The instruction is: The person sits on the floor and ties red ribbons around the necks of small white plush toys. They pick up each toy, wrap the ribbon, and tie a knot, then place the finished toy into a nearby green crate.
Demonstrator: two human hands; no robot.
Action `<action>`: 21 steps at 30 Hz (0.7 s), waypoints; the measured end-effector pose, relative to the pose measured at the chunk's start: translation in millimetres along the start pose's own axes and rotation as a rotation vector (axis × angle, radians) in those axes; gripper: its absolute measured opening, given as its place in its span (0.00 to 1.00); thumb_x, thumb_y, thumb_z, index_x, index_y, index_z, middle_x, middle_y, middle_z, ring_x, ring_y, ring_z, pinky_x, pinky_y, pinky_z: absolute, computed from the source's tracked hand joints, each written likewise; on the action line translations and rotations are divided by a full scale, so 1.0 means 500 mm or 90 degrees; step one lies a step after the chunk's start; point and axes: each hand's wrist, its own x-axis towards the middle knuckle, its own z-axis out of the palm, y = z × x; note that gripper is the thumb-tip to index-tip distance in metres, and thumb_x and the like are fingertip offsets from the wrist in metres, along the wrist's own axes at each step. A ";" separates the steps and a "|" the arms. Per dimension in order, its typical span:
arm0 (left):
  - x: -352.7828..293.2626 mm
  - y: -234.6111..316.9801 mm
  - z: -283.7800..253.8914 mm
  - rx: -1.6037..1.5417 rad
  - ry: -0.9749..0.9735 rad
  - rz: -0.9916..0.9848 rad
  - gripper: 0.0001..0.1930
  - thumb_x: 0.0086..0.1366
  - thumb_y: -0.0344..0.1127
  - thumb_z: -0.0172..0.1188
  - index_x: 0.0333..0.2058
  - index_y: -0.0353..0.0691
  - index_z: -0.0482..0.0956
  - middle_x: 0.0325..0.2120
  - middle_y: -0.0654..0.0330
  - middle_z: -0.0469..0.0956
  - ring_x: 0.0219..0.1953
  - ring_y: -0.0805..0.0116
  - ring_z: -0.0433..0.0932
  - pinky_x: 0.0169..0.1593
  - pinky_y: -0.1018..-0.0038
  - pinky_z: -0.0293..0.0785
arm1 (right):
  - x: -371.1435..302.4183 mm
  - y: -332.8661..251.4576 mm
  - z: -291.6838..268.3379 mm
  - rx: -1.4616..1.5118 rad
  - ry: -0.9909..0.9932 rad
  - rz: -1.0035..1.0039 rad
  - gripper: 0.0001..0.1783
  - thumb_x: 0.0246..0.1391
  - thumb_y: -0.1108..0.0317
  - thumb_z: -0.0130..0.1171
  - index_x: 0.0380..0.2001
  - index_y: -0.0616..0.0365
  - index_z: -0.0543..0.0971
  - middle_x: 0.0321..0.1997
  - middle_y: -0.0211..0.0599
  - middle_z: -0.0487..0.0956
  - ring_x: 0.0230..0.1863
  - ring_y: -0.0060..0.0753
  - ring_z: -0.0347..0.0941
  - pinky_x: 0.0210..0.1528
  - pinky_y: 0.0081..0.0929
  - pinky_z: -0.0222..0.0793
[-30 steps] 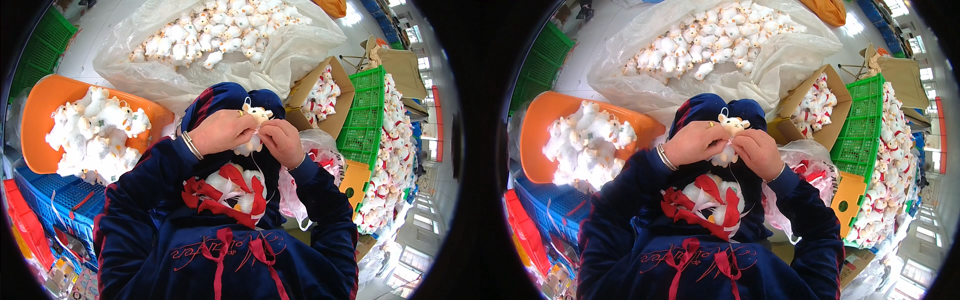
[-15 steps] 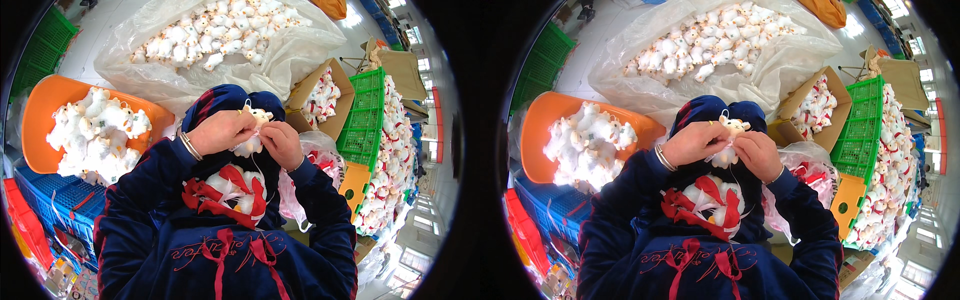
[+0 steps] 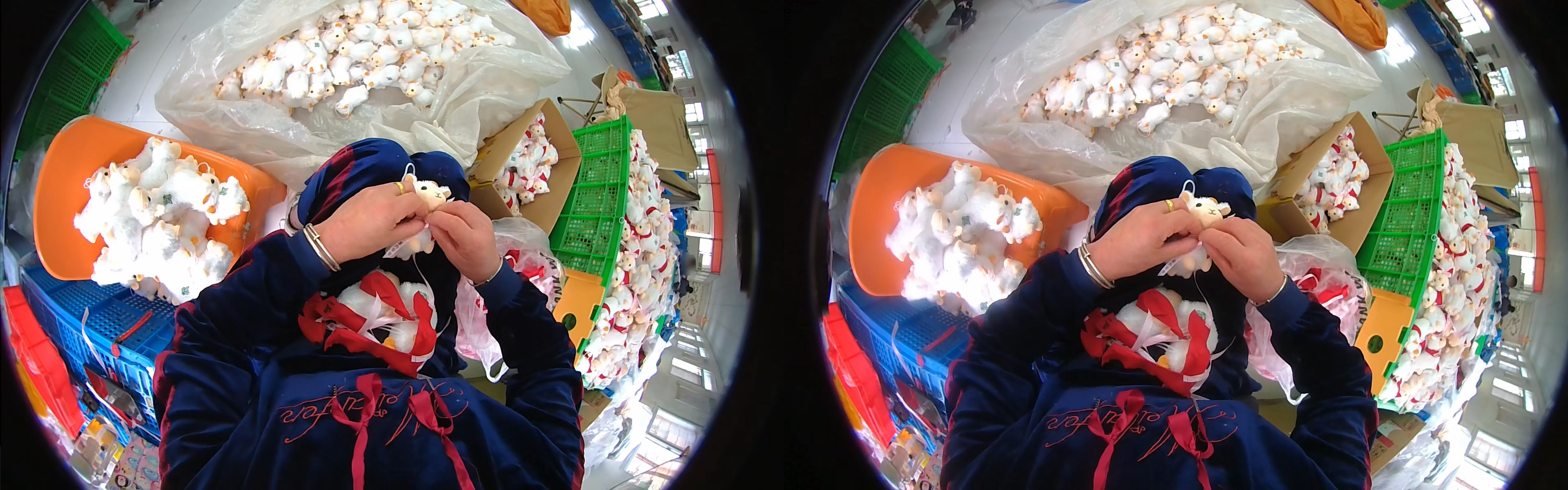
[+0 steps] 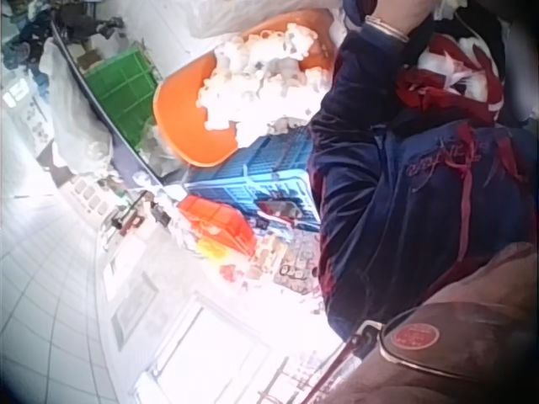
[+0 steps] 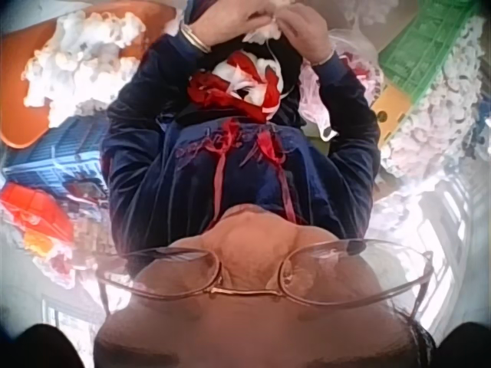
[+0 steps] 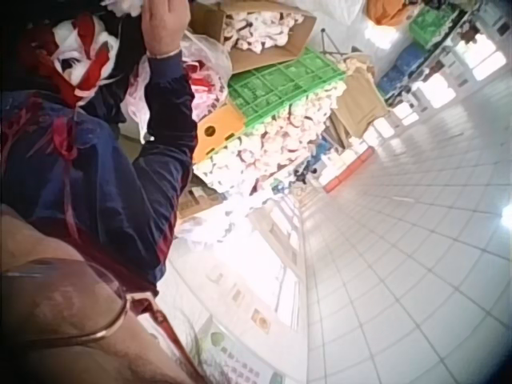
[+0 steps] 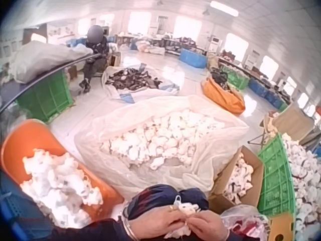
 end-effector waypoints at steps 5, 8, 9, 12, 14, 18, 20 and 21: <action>-0.002 -0.007 0.010 -0.002 0.028 0.006 0.08 0.66 0.37 0.65 0.39 0.40 0.80 0.31 0.50 0.78 0.36 0.48 0.80 0.39 0.57 0.77 | -0.012 0.004 0.012 0.023 0.025 0.021 0.13 0.50 0.76 0.71 0.39 0.57 0.81 0.39 0.39 0.82 0.38 0.47 0.79 0.40 0.38 0.76; -0.004 -0.009 0.010 -0.006 0.034 0.017 0.08 0.66 0.38 0.64 0.38 0.40 0.80 0.30 0.50 0.78 0.36 0.48 0.80 0.39 0.57 0.77 | -0.014 0.001 0.013 0.044 0.033 0.027 0.13 0.50 0.77 0.72 0.39 0.57 0.81 0.39 0.40 0.82 0.38 0.47 0.79 0.40 0.38 0.76; -0.005 -0.010 0.011 -0.013 0.040 0.025 0.08 0.66 0.38 0.64 0.38 0.40 0.80 0.30 0.50 0.78 0.35 0.48 0.80 0.39 0.57 0.77 | -0.015 0.002 0.014 0.045 0.035 0.025 0.13 0.49 0.77 0.72 0.39 0.57 0.81 0.39 0.40 0.82 0.38 0.47 0.79 0.40 0.38 0.76; -0.005 -0.012 0.007 0.005 0.027 0.024 0.07 0.67 0.35 0.64 0.40 0.39 0.81 0.33 0.51 0.79 0.37 0.50 0.80 0.42 0.60 0.77 | -0.019 0.005 0.015 0.046 0.042 0.019 0.13 0.49 0.77 0.72 0.39 0.57 0.81 0.39 0.40 0.82 0.38 0.47 0.79 0.40 0.38 0.76; -0.003 -0.015 0.002 0.026 0.007 0.021 0.07 0.68 0.34 0.64 0.40 0.39 0.81 0.34 0.52 0.80 0.38 0.50 0.81 0.43 0.61 0.77 | -0.019 0.006 0.015 0.044 0.043 0.012 0.13 0.49 0.77 0.72 0.38 0.57 0.81 0.40 0.39 0.82 0.38 0.46 0.79 0.40 0.38 0.76; 0.014 -0.004 -0.027 0.070 -0.062 0.037 0.07 0.68 0.36 0.63 0.42 0.42 0.82 0.32 0.52 0.81 0.36 0.48 0.81 0.41 0.59 0.77 | -0.016 0.007 0.015 0.039 0.038 -0.001 0.12 0.49 0.76 0.72 0.37 0.57 0.81 0.40 0.38 0.82 0.37 0.45 0.79 0.40 0.38 0.76; 0.026 -0.002 -0.040 0.104 -0.104 0.054 0.08 0.68 0.37 0.63 0.42 0.43 0.82 0.30 0.52 0.81 0.34 0.48 0.81 0.40 0.57 0.76 | -0.016 0.010 0.014 0.036 0.030 -0.004 0.11 0.50 0.76 0.72 0.36 0.57 0.82 0.40 0.38 0.82 0.37 0.45 0.79 0.40 0.37 0.76; 0.034 -0.005 -0.042 0.124 -0.122 0.066 0.08 0.68 0.38 0.63 0.42 0.44 0.82 0.29 0.52 0.81 0.34 0.48 0.81 0.39 0.57 0.76 | -0.016 0.011 0.013 0.034 0.029 -0.009 0.10 0.50 0.76 0.72 0.36 0.57 0.82 0.40 0.38 0.82 0.37 0.45 0.79 0.39 0.37 0.76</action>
